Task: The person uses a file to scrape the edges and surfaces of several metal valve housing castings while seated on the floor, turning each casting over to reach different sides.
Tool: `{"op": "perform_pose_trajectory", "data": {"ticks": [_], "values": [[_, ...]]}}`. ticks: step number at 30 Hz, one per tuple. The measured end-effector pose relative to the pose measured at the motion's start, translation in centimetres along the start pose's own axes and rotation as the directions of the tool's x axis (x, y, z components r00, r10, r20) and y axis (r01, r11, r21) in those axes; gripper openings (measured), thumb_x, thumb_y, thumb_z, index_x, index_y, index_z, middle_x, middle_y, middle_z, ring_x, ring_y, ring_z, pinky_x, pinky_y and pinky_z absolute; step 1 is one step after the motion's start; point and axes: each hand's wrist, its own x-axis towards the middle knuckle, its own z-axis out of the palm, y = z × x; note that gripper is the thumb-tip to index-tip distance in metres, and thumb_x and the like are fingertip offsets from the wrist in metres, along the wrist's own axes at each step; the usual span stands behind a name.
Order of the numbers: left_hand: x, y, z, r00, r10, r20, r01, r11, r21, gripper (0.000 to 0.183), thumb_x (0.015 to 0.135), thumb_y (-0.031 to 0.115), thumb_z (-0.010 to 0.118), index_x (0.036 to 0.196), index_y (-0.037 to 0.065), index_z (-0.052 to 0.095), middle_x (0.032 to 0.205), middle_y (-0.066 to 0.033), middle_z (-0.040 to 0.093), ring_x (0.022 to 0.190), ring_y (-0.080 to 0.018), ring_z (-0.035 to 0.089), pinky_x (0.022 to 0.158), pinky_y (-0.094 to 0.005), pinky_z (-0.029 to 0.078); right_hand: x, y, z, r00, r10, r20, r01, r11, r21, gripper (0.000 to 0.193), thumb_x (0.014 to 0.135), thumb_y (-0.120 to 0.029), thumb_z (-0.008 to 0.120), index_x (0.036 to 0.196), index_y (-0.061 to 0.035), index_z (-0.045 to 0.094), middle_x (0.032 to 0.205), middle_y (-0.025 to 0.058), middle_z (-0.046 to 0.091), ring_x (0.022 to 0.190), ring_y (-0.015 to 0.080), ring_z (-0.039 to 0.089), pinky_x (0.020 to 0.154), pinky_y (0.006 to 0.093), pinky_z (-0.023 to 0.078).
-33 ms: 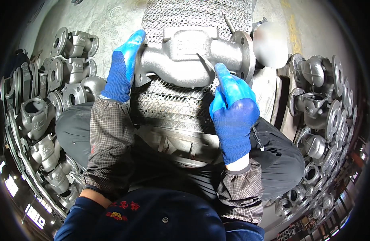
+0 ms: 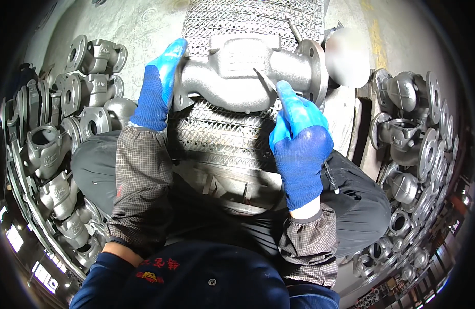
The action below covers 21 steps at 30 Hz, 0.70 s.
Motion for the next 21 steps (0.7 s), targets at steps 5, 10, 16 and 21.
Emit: {"op": "perform_pose_trajectory", "data": {"ticks": [5, 10, 16, 21], "values": [[0.6, -0.7, -0.5, 0.996, 0.087, -0.035, -0.082, 0.990, 0.112, 0.056, 0.086, 0.048, 0.062, 0.097, -0.007, 0.064, 0.082, -0.0139, 0.064, 0.074, -0.0203, 0.060, 0.068, -0.0332, 0.050, 0.1, -0.3, 0.2, 0.999, 0.030, 0.039, -0.029, 1.000, -0.010, 0.043, 0.073, 0.005, 0.065, 0.113, -0.0126, 0.068, 0.089, 0.0124, 0.068, 0.078, 0.0270, 0.065, 0.073, 0.0354, 0.052], [0.5, -0.6, -0.1, 1.000, 0.022, -0.002, -0.021, 0.998, 0.063, 0.043, 0.093, 0.031, 0.059, 0.119, -0.004, 0.060, 0.107, -0.0108, 0.063, 0.095, -0.0177, 0.060, 0.084, -0.0292, 0.049, 0.0, 0.0, 0.4, 1.000, 0.006, 0.016, -0.007, 0.997, 0.078, 0.042, 0.074, 0.006, 0.063, 0.112, -0.0108, 0.068, 0.089, 0.0121, 0.068, 0.076, 0.0267, 0.065, 0.072, 0.0349, 0.052], [1.2, -1.6, -1.0, 0.995, 0.099, -0.030, -0.097, 0.993, 0.070, 0.054, 0.086, 0.047, 0.062, 0.094, -0.007, 0.064, 0.076, -0.0114, 0.061, 0.066, -0.0179, 0.057, 0.062, -0.0327, 0.049, -0.2, -0.2, 0.5, 0.999, 0.045, 0.029, -0.046, 0.998, 0.045, 0.041, 0.075, 0.005, 0.063, 0.113, -0.0100, 0.068, 0.091, 0.0124, 0.068, 0.079, 0.0272, 0.065, 0.073, 0.0351, 0.052], [0.3, -0.6, 0.8, 0.997, 0.071, -0.042, -0.065, 0.991, 0.120, 0.055, 0.085, 0.046, 0.062, 0.096, -0.008, 0.063, 0.075, -0.0130, 0.061, 0.065, -0.0200, 0.058, 0.061, -0.0338, 0.049, -0.4, 0.3, 0.8, 1.000, 0.002, 0.006, -0.002, 0.999, 0.046, 0.039, 0.077, 0.004, 0.063, 0.113, -0.0086, 0.067, 0.093, 0.0127, 0.068, 0.082, 0.0274, 0.065, 0.076, 0.0350, 0.052]]}}
